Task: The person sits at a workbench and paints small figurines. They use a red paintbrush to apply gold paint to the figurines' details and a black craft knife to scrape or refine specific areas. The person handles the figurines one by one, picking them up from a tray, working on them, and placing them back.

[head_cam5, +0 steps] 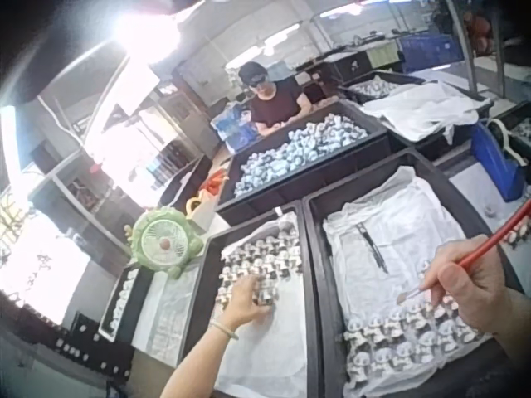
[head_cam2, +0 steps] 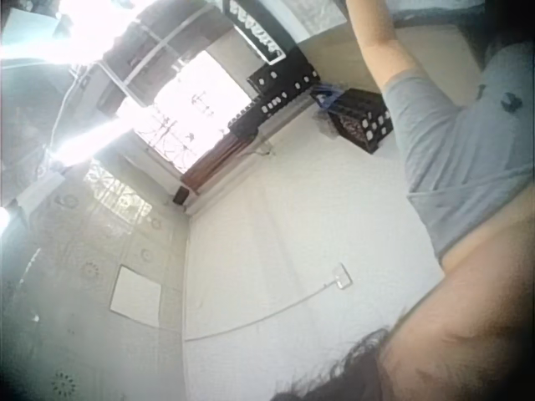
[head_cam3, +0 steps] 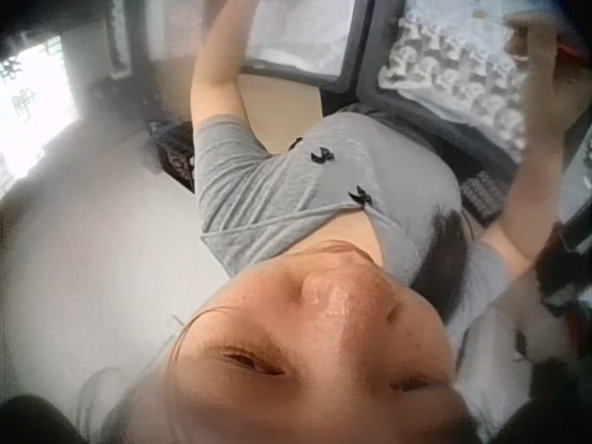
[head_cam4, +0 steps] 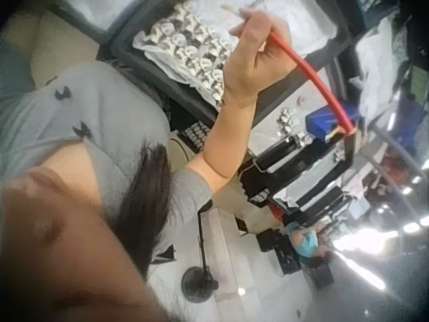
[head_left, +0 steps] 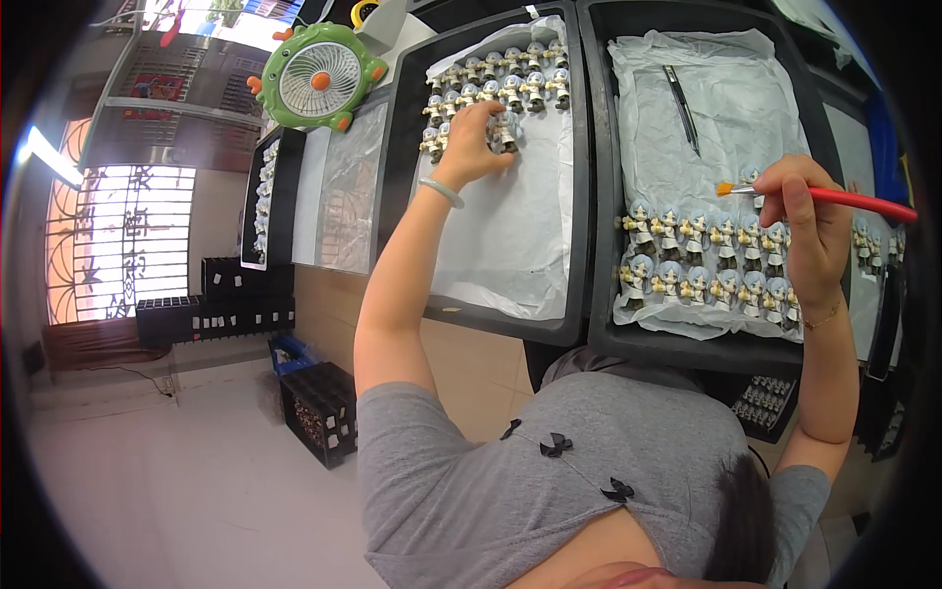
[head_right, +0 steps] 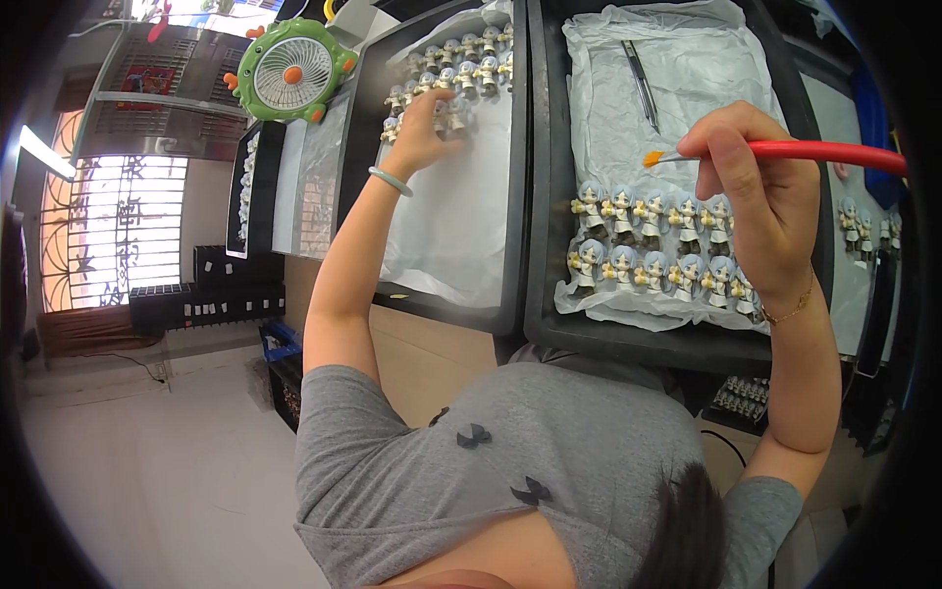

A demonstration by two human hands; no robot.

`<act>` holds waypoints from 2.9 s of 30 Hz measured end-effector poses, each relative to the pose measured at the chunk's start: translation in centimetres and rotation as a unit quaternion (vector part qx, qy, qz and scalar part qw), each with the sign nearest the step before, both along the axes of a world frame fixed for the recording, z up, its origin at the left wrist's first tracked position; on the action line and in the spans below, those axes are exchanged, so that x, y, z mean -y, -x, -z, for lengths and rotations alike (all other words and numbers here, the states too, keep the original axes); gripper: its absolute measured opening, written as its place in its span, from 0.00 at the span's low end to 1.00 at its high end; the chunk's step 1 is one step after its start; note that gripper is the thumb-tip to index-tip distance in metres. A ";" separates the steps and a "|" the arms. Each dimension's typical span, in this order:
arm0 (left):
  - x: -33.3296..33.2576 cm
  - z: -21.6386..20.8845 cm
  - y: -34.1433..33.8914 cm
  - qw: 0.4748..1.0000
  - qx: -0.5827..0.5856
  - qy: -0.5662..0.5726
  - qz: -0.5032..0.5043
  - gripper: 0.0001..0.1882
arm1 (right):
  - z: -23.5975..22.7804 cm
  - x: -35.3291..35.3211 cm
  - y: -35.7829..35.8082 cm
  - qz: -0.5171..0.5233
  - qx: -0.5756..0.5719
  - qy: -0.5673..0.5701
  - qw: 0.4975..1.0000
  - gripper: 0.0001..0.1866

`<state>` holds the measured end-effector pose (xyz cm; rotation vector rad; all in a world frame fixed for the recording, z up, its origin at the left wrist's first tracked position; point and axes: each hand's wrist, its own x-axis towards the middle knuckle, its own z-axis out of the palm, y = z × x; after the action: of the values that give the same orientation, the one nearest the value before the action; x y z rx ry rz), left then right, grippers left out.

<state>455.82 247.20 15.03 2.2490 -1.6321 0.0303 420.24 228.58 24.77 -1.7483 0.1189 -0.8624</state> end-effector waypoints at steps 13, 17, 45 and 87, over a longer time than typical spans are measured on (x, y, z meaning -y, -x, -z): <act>5.6 -5.3 7.9 0.981 -0.022 0.104 0.161 0.29 | -0.5 1.7 0.4 0.126 0.065 0.014 0.990 0.13; 12.9 -4.8 18.2 0.938 -0.094 0.092 0.319 0.19 | -0.1 3.0 0.5 0.129 0.086 -0.001 0.988 0.16; 1.5 -10.2 18.9 0.668 -0.720 0.089 0.169 0.50 | -0.3 0.0 -0.5 0.026 0.007 -0.002 1.000 0.14; 1.4 -9.2 19.1 0.968 -0.154 0.093 0.178 0.35 | 0.4 0.0 -0.3 -0.002 -0.013 0.025 1.000 0.14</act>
<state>436.76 245.81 24.21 1.6987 -1.7488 -0.2345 420.52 228.59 24.34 -1.8050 0.1113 -0.8466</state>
